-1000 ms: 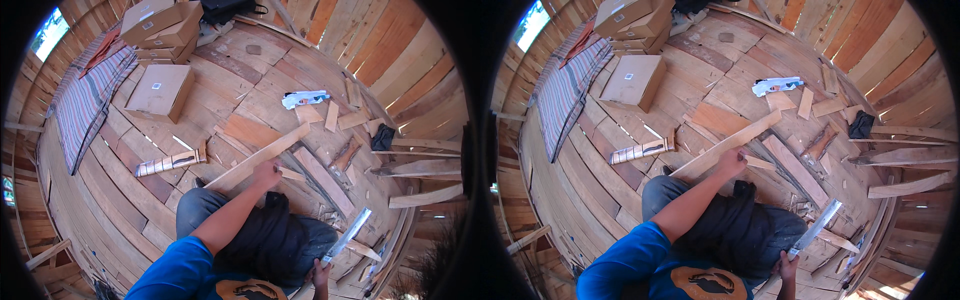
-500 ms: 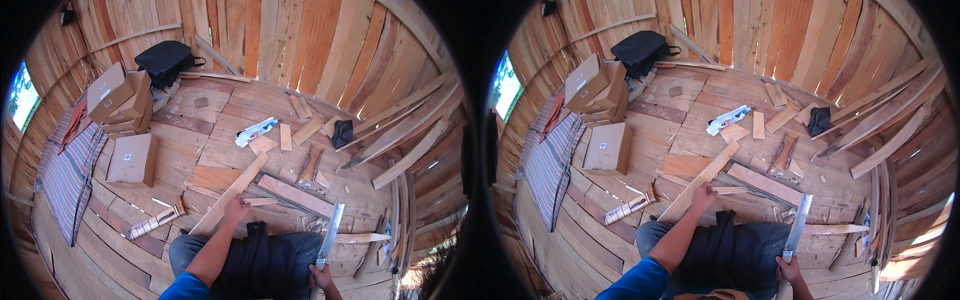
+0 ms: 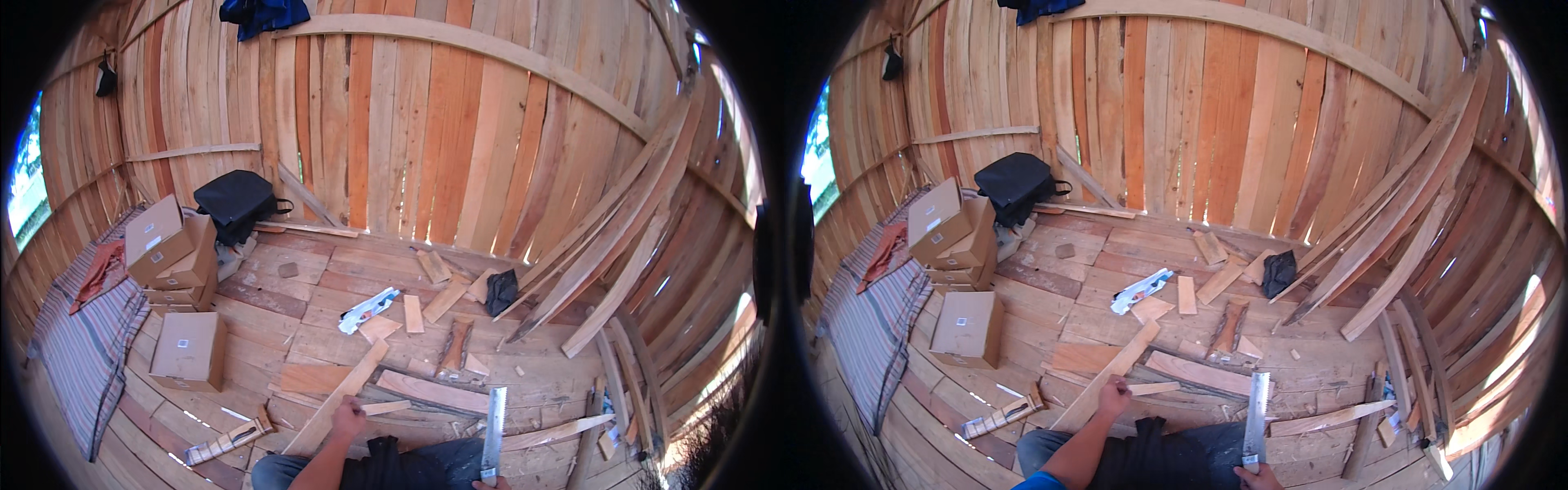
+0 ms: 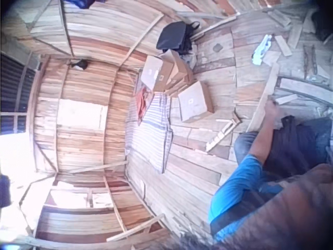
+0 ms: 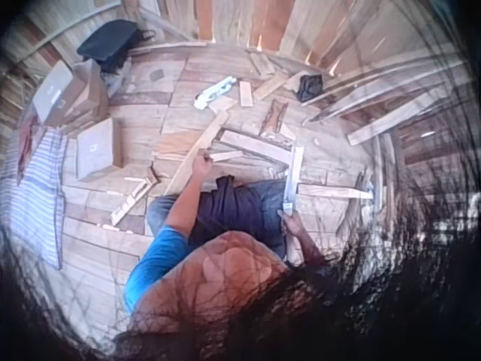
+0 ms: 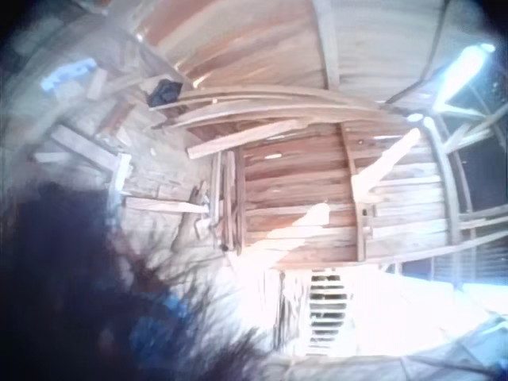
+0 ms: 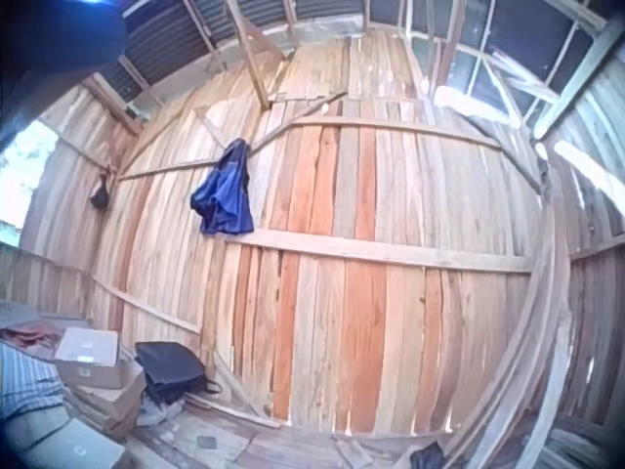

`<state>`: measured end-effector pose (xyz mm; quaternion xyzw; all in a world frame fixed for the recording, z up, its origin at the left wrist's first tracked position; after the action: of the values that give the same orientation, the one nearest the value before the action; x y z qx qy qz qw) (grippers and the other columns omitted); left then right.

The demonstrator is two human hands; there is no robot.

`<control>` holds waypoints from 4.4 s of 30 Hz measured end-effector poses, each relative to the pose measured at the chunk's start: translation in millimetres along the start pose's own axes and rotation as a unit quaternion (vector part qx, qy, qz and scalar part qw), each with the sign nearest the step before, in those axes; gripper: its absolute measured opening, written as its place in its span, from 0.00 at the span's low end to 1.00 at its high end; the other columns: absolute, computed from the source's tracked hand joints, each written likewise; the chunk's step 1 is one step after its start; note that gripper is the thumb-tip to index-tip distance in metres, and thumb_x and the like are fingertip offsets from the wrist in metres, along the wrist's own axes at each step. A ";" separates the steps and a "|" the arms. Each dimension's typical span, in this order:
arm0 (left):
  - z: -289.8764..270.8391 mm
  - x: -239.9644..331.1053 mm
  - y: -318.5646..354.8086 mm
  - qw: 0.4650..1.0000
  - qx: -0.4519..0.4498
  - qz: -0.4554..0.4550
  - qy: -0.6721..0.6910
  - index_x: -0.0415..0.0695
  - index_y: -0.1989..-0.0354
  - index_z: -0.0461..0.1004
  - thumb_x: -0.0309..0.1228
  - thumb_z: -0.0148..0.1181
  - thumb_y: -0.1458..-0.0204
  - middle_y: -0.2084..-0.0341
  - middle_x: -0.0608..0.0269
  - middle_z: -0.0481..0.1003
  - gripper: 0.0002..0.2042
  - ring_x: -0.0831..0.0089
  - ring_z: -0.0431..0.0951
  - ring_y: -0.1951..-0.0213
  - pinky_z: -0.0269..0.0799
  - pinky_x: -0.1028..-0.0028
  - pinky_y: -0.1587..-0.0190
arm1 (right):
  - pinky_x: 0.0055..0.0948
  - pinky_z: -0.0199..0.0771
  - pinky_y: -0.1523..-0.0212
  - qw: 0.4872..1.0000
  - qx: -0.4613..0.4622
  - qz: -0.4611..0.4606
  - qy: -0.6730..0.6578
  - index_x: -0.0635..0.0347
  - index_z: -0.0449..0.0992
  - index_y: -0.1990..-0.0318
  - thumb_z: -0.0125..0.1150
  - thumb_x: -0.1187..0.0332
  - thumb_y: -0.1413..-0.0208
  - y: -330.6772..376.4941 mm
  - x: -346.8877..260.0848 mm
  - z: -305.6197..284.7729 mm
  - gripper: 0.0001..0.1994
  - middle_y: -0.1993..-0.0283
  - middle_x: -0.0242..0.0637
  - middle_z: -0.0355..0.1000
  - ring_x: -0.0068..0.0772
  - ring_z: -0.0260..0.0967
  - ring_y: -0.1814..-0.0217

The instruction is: The person is using a saw blade to shave thin layers of wood from a small block while holding it against their knee.

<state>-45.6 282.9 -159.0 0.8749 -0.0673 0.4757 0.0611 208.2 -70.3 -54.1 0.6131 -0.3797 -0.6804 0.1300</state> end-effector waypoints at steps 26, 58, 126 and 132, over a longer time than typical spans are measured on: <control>-0.2 30.0 1.0 0.998 -0.060 0.002 -0.018 0.50 0.49 0.68 0.28 0.60 0.50 0.68 0.54 0.79 0.18 0.54 0.80 0.60 0.74 0.59 0.55 | 0.33 0.73 0.78 0.992 0.022 -0.037 0.117 0.63 0.69 0.69 0.63 0.60 0.41 2.5 -20.1 -5.0 0.15 0.79 0.43 0.71 0.37 0.71 0.80; -44.6 86.7 17.3 0.957 0.090 0.273 -0.047 0.44 0.58 0.74 0.23 0.63 0.56 0.63 0.61 0.77 0.14 0.58 0.72 0.56 0.63 0.60 0.48 | 0.32 0.69 0.89 0.998 -0.032 -0.049 -0.009 0.60 0.64 0.81 0.57 0.63 0.37 7.1 -12.4 2.5 0.20 0.90 0.36 0.63 0.29 0.65 0.90; -47.4 224.3 235.0 0.859 0.031 0.509 0.045 0.45 0.76 0.80 0.24 0.73 0.61 0.66 0.67 0.78 0.07 0.63 0.71 0.62 0.69 0.63 0.62 | 0.49 0.71 0.75 0.870 0.095 -0.241 0.420 0.63 0.68 0.57 0.53 0.69 0.37 102.3 -62.7 38.3 0.07 0.78 0.53 0.71 0.57 0.72 0.76; -43.9 220.6 237.6 0.864 0.036 0.499 0.052 0.45 0.77 0.78 0.23 0.73 0.61 0.65 0.66 0.78 0.07 0.63 0.71 0.62 0.68 0.63 0.62 | 0.50 0.72 0.76 0.894 0.081 -0.277 0.342 0.63 0.69 0.58 0.52 0.67 0.37 119.8 -77.5 52.8 0.08 0.80 0.53 0.70 0.58 0.72 0.77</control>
<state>-4.8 43.6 60.3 0.6996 -0.4748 0.4897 -0.2129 140.9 -82.9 81.8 0.8968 -0.1807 -0.4038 0.0084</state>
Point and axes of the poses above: each hand's wrist, its own y-axis away from the middle knuckle, its own z-axis out of the palm, x = y × z, the point moved 3 cm from there along -y, towards the middle knuckle
